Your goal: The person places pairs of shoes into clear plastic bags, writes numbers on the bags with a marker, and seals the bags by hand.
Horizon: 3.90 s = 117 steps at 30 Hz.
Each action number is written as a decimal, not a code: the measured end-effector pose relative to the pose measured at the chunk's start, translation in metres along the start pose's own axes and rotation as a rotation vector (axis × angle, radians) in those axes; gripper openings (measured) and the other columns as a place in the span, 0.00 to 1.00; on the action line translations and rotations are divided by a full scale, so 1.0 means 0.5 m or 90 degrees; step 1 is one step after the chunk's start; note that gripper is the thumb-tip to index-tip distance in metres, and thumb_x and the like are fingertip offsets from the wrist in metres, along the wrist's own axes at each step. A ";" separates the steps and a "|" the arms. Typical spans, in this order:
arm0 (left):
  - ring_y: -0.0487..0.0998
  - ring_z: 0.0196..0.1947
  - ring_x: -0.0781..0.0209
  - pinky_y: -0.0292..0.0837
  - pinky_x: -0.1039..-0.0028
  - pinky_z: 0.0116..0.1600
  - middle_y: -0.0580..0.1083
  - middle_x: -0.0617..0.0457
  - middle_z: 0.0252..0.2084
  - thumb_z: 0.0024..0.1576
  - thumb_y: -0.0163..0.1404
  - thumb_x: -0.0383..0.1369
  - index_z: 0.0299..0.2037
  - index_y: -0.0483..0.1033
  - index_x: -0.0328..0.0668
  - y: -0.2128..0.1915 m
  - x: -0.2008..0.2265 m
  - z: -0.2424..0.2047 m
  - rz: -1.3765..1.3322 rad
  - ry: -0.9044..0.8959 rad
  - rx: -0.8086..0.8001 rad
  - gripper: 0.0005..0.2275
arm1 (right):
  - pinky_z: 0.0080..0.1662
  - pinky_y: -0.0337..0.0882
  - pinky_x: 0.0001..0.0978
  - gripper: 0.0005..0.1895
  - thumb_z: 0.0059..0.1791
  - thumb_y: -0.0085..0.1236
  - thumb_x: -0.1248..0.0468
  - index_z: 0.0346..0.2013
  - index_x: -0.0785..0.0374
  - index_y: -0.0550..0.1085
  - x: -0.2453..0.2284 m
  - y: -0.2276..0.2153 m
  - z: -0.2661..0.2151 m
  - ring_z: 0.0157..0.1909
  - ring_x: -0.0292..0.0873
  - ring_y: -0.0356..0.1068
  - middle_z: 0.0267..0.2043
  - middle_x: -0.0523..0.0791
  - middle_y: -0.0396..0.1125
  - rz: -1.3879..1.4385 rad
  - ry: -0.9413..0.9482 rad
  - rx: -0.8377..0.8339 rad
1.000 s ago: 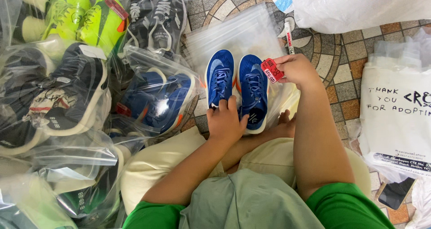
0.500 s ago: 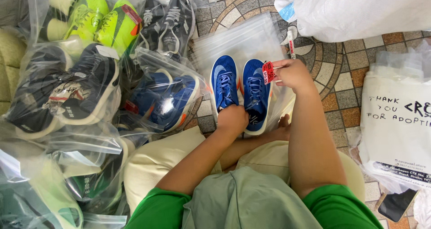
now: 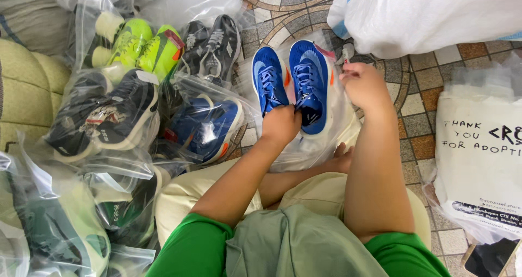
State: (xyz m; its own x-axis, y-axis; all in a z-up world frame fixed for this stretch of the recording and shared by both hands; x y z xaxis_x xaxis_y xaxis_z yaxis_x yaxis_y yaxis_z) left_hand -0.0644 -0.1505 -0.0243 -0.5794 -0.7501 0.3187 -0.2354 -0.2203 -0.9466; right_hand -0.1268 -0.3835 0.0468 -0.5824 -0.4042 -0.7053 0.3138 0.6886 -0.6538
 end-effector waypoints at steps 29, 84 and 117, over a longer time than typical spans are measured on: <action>0.72 0.19 0.61 0.60 0.67 0.29 0.74 0.43 0.29 0.73 0.43 0.54 0.76 0.65 0.33 0.192 0.455 0.028 -0.059 0.437 -0.001 0.32 | 0.42 0.81 0.71 0.11 0.51 0.63 0.65 0.47 0.65 0.79 -0.169 0.147 -0.224 0.40 0.64 0.83 0.37 0.56 0.77 -0.114 -0.387 -0.312; 0.80 0.19 0.56 0.85 0.57 0.29 0.70 0.52 0.21 0.76 0.40 0.45 0.33 0.72 0.41 -0.077 0.011 -0.142 -0.826 -0.007 -0.180 0.21 | 0.16 0.68 0.37 0.20 0.55 0.67 0.63 0.22 0.66 0.73 -0.064 0.176 -0.102 0.07 0.40 0.54 0.09 0.46 0.50 0.501 -0.020 -0.050; 0.42 0.86 0.31 0.46 0.37 0.82 0.40 0.33 0.87 0.62 0.64 0.43 0.69 0.58 0.32 0.126 -0.154 -0.083 -0.044 -0.018 -0.371 0.34 | 0.38 0.79 0.39 0.11 0.47 0.80 0.56 0.43 0.47 0.88 0.019 0.381 -0.014 0.38 0.49 0.81 0.33 0.46 0.79 0.042 -0.163 0.105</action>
State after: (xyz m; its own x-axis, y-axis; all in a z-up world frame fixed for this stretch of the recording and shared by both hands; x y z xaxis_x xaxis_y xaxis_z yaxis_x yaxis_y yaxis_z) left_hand -0.0668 -0.0806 -0.1066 -0.5283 -0.7641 0.3701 -0.6673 0.1041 -0.7375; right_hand -0.0778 -0.2519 -0.0822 -0.3562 -0.5148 -0.7798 0.4738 0.6198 -0.6256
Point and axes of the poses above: each hand's wrist, its own z-axis towards the middle knuckle, its own y-axis out of the palm, x = y × z, the point moved 1 cm from there along z, towards the middle knuckle
